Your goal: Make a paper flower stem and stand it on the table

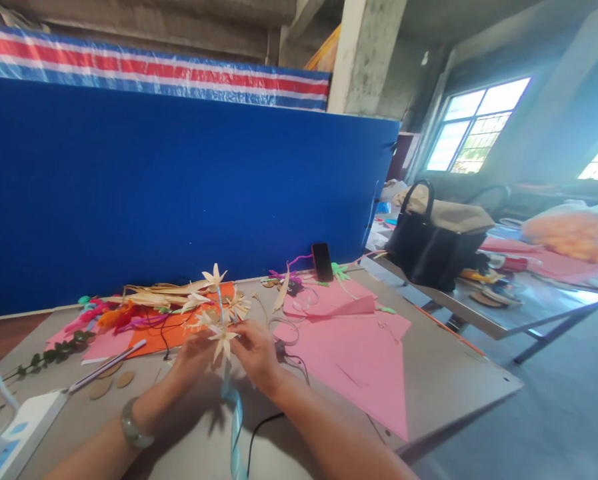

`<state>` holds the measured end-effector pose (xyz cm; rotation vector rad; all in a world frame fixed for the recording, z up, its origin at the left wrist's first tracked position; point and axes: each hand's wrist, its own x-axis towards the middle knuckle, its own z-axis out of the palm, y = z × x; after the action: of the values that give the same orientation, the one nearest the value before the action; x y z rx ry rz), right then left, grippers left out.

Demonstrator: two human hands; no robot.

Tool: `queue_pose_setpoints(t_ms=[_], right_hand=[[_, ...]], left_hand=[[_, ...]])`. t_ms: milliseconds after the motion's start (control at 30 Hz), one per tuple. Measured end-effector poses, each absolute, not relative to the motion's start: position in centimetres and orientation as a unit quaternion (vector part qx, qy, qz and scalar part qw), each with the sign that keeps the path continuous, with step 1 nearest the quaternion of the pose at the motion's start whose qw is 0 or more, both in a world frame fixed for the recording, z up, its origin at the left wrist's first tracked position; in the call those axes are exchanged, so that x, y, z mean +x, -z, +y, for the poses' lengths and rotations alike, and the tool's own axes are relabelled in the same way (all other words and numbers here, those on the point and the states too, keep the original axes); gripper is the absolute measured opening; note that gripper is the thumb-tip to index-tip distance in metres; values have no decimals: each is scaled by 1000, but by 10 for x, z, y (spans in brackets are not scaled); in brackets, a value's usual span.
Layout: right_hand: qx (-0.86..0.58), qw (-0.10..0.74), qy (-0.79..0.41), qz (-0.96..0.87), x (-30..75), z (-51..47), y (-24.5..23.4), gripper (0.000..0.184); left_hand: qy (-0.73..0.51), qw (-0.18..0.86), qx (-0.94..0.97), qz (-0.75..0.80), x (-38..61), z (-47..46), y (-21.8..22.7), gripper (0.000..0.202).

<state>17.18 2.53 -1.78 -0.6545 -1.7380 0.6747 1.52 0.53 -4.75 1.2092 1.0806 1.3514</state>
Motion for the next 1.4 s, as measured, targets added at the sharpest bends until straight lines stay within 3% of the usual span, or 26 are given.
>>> queue_pose_setpoints(t_ms=[400, 600, 1000, 1400], right_hand=[[-240, 542, -223, -774, 175, 24, 14, 9], [-247, 524, -255, -774, 176, 24, 10, 12], [-254, 510, -337, -749, 176, 23, 6, 10], [-231, 505, -254, -792, 179, 25, 10, 12]], left_hand=[[-567, 467, 515, 441, 20, -3, 27, 27], [-536, 486, 509, 467, 22, -10, 11, 29], [-533, 466, 544, 450, 19, -7, 21, 31], [-560, 505, 470, 458, 23, -6, 21, 28]])
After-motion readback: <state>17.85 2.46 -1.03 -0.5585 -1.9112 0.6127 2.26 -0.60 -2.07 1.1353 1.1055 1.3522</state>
